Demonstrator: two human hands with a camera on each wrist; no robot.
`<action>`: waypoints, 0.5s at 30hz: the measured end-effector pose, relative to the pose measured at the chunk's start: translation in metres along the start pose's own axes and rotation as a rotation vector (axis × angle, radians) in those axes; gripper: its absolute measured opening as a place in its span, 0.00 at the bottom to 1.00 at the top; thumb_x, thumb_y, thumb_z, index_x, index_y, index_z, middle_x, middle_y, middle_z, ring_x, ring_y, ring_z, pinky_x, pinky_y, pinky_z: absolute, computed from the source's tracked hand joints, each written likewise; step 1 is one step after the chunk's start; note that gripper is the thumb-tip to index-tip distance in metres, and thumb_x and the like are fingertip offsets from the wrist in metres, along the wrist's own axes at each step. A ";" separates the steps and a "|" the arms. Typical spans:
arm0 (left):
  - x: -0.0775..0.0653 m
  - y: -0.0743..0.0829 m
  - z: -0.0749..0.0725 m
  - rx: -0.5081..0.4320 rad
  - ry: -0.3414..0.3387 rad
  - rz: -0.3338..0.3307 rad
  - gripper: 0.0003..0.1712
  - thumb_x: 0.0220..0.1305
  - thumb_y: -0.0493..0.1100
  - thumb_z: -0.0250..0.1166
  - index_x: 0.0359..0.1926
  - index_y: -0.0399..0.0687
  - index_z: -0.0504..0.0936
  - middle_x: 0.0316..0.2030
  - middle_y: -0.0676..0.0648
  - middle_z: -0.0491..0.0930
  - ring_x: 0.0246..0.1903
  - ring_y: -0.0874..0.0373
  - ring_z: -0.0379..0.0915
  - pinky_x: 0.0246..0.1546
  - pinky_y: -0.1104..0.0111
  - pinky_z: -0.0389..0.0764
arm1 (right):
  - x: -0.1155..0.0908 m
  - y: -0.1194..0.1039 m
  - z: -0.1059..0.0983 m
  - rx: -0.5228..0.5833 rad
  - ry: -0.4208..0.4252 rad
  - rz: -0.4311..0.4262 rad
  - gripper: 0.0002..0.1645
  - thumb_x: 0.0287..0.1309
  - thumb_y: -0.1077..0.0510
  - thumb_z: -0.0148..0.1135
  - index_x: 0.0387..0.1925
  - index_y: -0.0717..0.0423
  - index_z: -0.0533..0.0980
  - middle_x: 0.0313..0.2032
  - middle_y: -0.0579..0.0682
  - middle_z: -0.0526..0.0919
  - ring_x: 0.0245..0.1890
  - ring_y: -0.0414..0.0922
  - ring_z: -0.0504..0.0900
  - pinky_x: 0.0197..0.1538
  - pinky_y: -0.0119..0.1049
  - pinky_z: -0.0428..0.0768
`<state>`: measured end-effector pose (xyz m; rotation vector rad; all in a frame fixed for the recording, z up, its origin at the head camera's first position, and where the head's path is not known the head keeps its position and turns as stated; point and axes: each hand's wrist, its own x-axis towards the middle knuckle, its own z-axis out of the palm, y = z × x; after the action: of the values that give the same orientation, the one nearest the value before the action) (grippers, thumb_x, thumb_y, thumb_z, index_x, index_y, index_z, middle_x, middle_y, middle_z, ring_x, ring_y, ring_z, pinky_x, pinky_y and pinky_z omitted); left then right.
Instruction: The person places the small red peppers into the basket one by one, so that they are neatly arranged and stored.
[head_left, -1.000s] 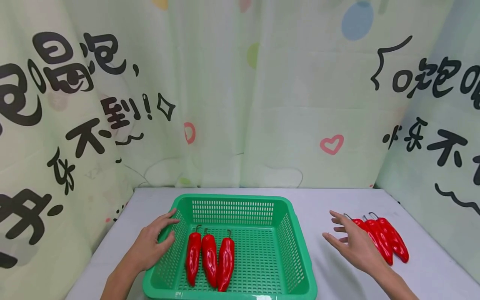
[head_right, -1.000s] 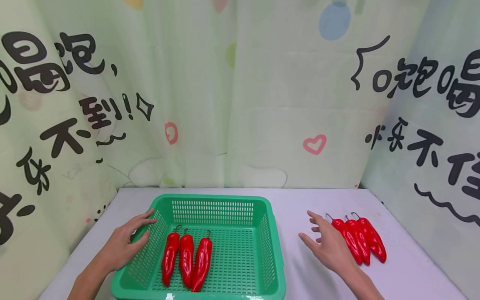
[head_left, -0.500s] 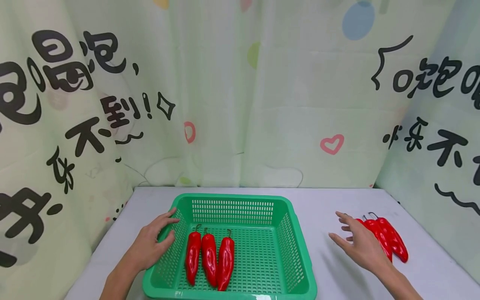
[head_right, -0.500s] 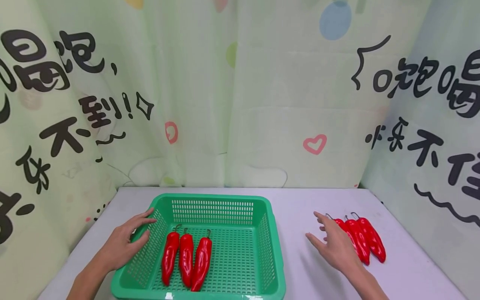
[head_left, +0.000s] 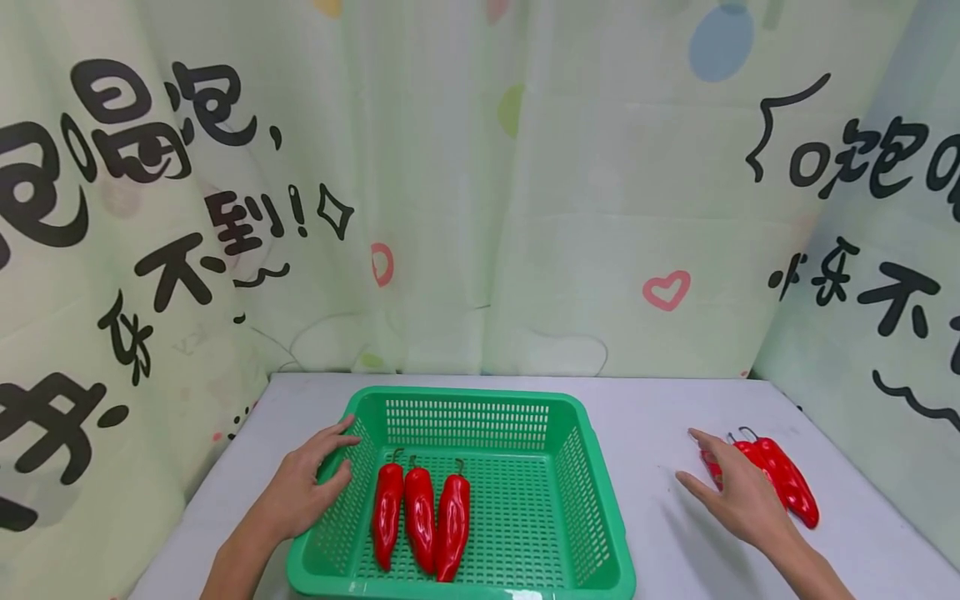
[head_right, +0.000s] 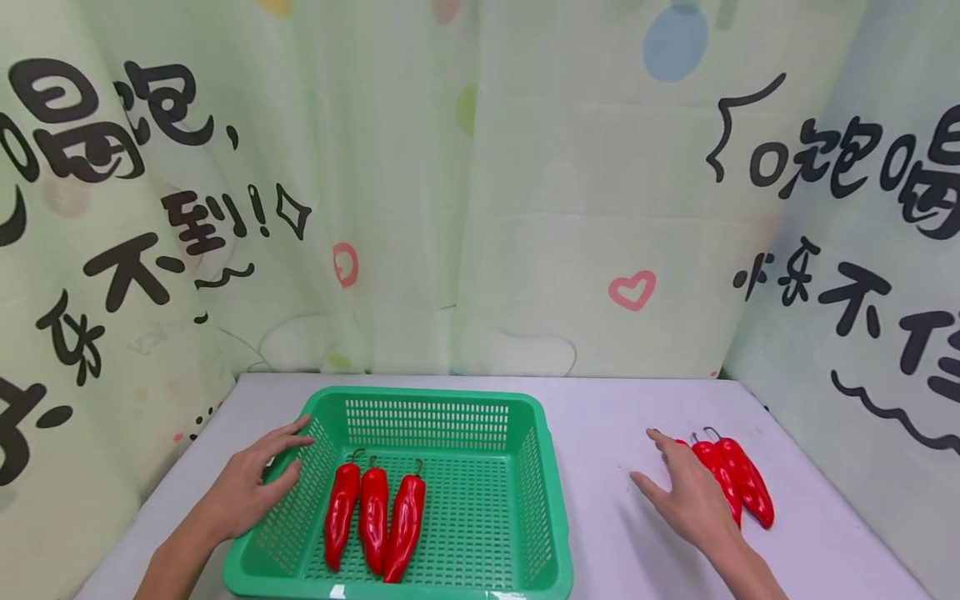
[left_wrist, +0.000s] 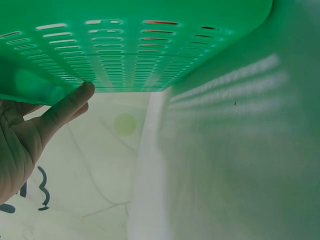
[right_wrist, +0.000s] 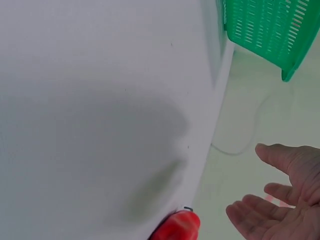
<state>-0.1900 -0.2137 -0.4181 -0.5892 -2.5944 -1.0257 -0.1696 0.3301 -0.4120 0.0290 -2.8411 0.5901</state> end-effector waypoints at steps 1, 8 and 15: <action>0.000 0.000 0.000 -0.002 -0.001 -0.002 0.18 0.67 0.33 0.62 0.57 0.37 0.82 0.70 0.37 0.71 0.68 0.35 0.68 0.61 0.39 0.73 | 0.000 0.002 0.000 -0.003 0.001 0.003 0.50 0.51 0.55 0.78 0.69 0.70 0.64 0.61 0.76 0.71 0.58 0.74 0.72 0.43 0.61 0.86; 0.000 0.000 -0.001 -0.008 -0.010 -0.009 0.18 0.67 0.33 0.62 0.57 0.37 0.82 0.70 0.37 0.71 0.68 0.35 0.68 0.61 0.39 0.74 | 0.001 0.013 -0.002 -0.010 -0.017 0.032 0.51 0.49 0.56 0.79 0.69 0.71 0.63 0.60 0.77 0.70 0.56 0.74 0.71 0.38 0.58 0.87; 0.000 0.000 0.000 -0.006 -0.008 -0.005 0.18 0.67 0.33 0.62 0.57 0.37 0.82 0.70 0.38 0.71 0.68 0.35 0.68 0.61 0.40 0.74 | 0.005 0.023 -0.003 -0.016 -0.037 0.065 0.51 0.48 0.56 0.79 0.68 0.71 0.62 0.57 0.78 0.69 0.55 0.74 0.70 0.36 0.57 0.87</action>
<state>-0.1898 -0.2138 -0.4178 -0.5893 -2.6022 -1.0357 -0.1755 0.3529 -0.4175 -0.0557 -2.8915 0.5861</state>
